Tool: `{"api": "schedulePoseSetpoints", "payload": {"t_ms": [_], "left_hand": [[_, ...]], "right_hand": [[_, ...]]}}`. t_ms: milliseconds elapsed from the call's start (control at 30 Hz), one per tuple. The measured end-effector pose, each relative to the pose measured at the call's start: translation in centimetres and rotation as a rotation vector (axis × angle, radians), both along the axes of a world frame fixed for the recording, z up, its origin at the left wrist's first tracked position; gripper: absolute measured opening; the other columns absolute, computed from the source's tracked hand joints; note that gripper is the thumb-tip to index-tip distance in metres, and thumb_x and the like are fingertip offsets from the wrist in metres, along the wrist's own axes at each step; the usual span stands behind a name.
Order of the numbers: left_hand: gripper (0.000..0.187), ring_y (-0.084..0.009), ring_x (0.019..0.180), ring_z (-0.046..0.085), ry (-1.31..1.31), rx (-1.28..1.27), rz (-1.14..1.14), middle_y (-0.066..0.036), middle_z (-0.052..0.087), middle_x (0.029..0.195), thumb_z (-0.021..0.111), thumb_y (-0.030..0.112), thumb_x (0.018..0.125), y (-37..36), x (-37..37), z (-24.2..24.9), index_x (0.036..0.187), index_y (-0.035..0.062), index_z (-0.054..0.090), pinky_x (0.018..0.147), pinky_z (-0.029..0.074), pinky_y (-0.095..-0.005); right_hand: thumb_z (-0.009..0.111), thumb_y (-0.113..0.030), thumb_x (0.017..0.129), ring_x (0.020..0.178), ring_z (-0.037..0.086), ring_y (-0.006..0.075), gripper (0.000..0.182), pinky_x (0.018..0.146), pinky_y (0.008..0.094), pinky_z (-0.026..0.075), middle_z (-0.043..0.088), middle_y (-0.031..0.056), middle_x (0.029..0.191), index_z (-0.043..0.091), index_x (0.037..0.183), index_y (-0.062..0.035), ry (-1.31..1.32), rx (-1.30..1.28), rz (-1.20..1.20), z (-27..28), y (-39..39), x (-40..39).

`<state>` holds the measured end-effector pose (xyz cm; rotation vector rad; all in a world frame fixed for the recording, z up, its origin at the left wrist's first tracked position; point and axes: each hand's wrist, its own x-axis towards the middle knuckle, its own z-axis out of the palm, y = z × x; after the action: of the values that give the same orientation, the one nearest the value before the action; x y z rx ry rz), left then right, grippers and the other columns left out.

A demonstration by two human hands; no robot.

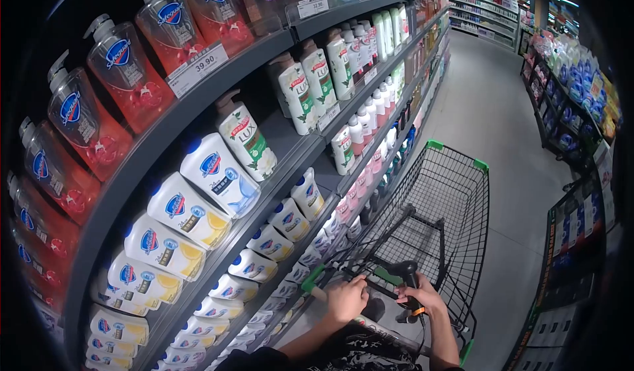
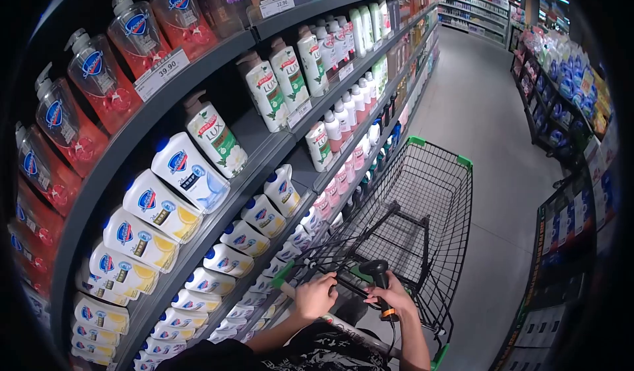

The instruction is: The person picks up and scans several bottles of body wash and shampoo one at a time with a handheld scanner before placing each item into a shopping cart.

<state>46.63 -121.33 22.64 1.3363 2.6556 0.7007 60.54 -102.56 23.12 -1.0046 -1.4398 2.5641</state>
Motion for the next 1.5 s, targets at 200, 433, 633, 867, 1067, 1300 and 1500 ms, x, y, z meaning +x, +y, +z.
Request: {"api": "schedulePoseSetpoints", "payload": {"t_ms": [200,433,633,867,1067,1300,1500], "left_hand": [[0.02,-0.024,0.09,0.067,-0.065,-0.08,0.06,0.004,0.064,0.119,0.067,0.023,0.076,5.9,0.0,0.0,0.093,0.0118,0.066,0.075,0.056,-0.0394],[0.027,-0.0301,0.105,0.053,-0.003,0.007,-0.196,-0.01,0.063,0.102,0.064,0.022,0.079,12.8,-1.5,0.2,0.099,0.0035,0.064,0.091,0.042,-0.0407],[0.025,-0.0305,0.102,0.056,-0.135,0.046,-0.447,-0.013,0.063,0.094,0.066,0.021,0.08,17.5,-5.5,-1.0,0.095,0.0025,0.06,0.089,0.043,-0.0425],[0.019,-0.0346,0.095,0.059,-0.21,0.076,-0.349,-0.016,0.064,0.087,0.064,0.013,0.081,21.1,-6.4,-1.4,0.092,0.0015,0.056,0.083,0.047,-0.045],[0.017,-0.036,0.095,0.059,-0.208,0.067,-0.32,-0.017,0.063,0.087,0.061,0.011,0.081,23.5,-7.0,-2.5,0.094,0.0024,0.055,0.083,0.047,-0.0462],[0.018,-0.0396,0.088,0.058,-0.389,0.105,-0.232,-0.018,0.06,0.083,0.063,0.012,0.08,26.9,-8.3,-2.4,0.089,0.005,0.049,0.074,0.046,-0.0496],[0.021,-0.0358,0.087,0.057,-0.418,0.045,-0.19,-0.014,0.056,0.082,0.067,0.014,0.08,31.2,-9.9,-2.5,0.087,0.0045,0.049,0.074,0.045,-0.0439]], "right_hand": [[0.066,-0.004,0.072,0.081,0.068,0.0239,0.048,0.069,0.0353,0.056,0.065,0.0184,0.086,0.044,0.113,0.0064,-0.17,0.816,0.116,0.5,4.5,-0.3],[0.066,-0.009,0.067,0.049,0.062,0.0342,0.045,0.045,0.0415,0.049,0.06,0.0224,0.064,0.045,0.104,0.006,-0.368,1.163,0.081,0.5,9.6,-0.1],[0.069,-0.006,0.068,0.059,0.065,0.0299,0.052,0.053,0.0361,0.052,0.066,0.021,0.076,0.048,0.114,0.0056,-0.528,0.819,0.091,2.0,15.2,-1.3],[0.064,0.0,0.072,0.048,0.057,0.0148,0.049,0.043,0.0269,0.046,0.07,0.0174,0.083,0.046,0.117,0.0067,-0.267,0.269,0.103,-1.7,22.0,-0.8],[0.065,-0.001,0.075,0.051,0.059,0.0137,0.051,0.047,0.0263,0.048,0.07,0.0147,0.082,0.045,0.121,0.0058,-0.253,0.292,0.246,-2.0,24.5,-1.5],[0.069,0.002,0.075,0.056,0.06,0.0133,0.056,0.051,0.028,0.049,0.067,0.0122,0.079,0.043,0.125,0.0059,-0.176,0.249,0.236,-0.6,27.1,-3.2],[0.076,-0.001,0.073,0.058,0.059,0.0117,0.059,0.05,0.0272,0.047,0.065,0.0097,0.073,0.043,0.121,0.0095,-0.118,0.217,0.225,-0.5,30.9,-4.8]]}}
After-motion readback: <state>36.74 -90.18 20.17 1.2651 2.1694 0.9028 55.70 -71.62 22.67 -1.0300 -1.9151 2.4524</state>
